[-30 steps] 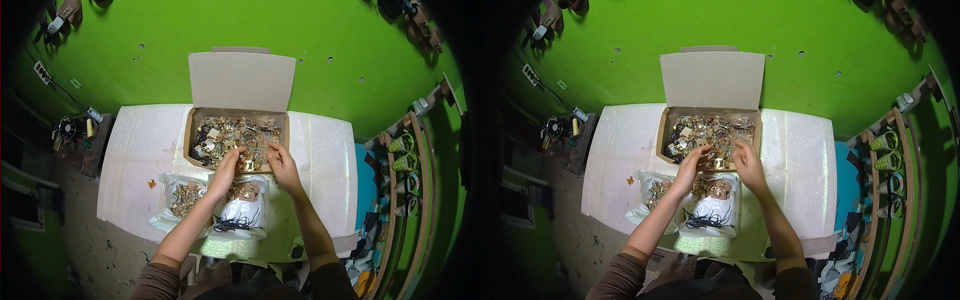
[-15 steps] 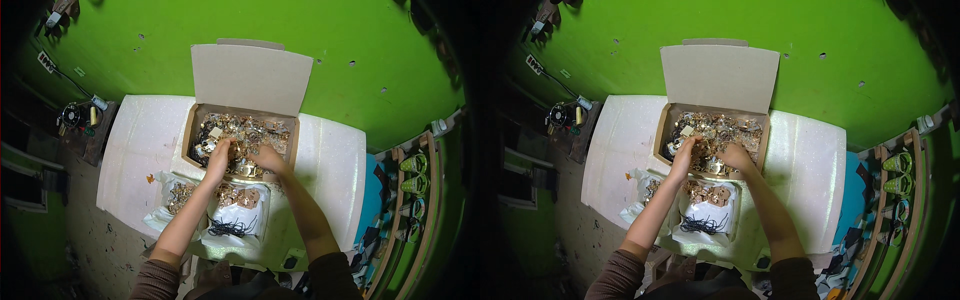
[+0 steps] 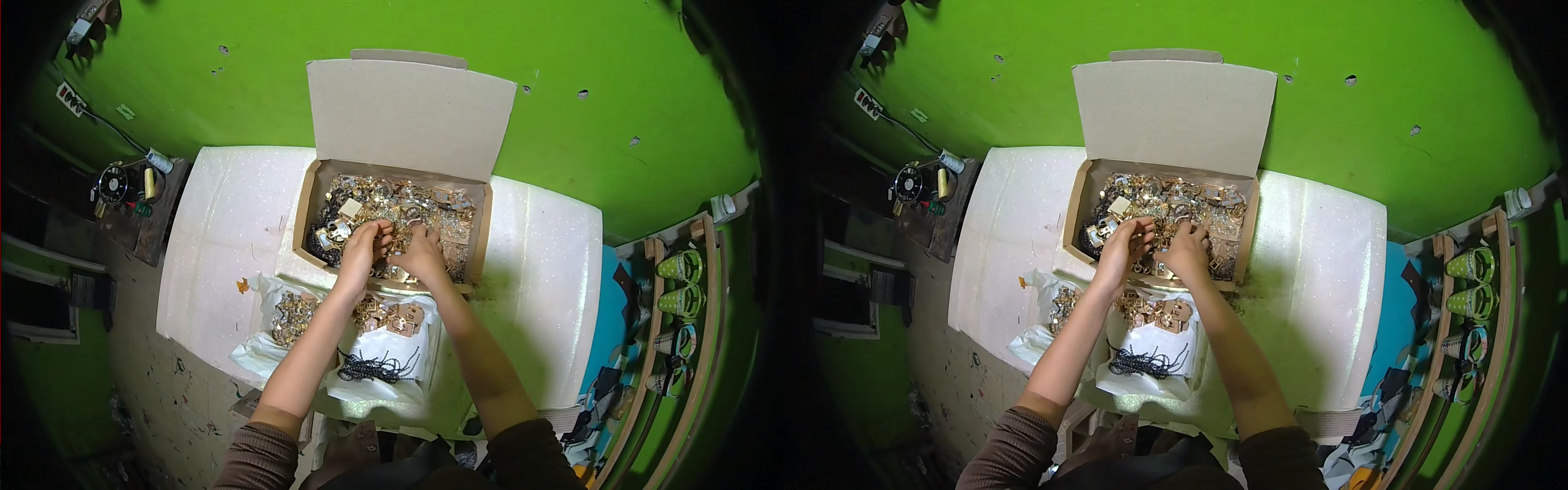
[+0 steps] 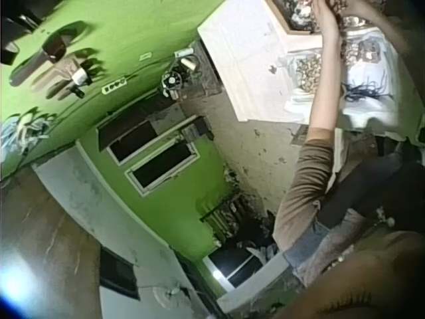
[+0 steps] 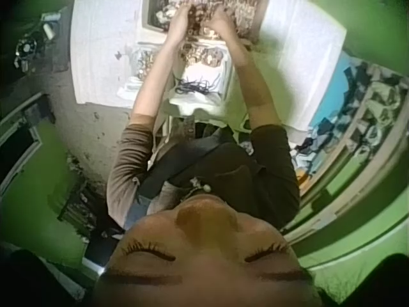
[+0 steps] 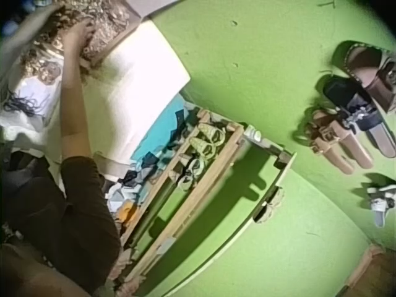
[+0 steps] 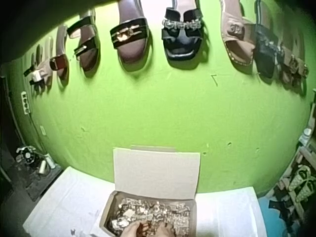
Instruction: Sorting small metal shoe components such as eyelets and buckles from a large box into smaller containers.
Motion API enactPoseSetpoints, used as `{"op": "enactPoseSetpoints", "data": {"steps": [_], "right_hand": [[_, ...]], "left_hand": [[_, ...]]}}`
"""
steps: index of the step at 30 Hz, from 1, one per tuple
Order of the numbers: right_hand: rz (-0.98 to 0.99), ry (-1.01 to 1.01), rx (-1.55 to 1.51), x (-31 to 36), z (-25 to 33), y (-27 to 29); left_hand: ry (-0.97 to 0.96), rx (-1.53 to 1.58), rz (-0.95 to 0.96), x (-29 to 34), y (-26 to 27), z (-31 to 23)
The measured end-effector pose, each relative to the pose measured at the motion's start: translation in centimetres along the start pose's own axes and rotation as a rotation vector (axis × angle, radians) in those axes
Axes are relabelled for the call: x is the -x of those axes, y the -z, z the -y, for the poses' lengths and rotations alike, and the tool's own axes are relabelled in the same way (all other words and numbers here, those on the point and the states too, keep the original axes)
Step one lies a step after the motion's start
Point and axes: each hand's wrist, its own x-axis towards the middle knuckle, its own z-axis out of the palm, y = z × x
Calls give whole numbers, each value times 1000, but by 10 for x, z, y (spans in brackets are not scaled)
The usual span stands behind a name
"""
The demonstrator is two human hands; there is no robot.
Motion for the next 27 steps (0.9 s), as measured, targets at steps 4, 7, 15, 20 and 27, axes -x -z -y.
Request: {"op": "enactPoseSetpoints", "data": {"steps": [4,7,15,20,27], "right_hand": [[-76,12,55,1,-1,-4],[-85,34,3,-1,-5,-7],[-13,129,-146,-13,-20,-2],[-7,168,-193,-11,-20,-1],[-18,228,-179,-15,-22,-3]], "left_hand": [[21,26,-8,2,1,-2],[21,23,-4,0,6,2],[104,253,-23,-8,15,7],[122,252,-30,-6,17,6],[144,238,2,-6,17,7]]}}
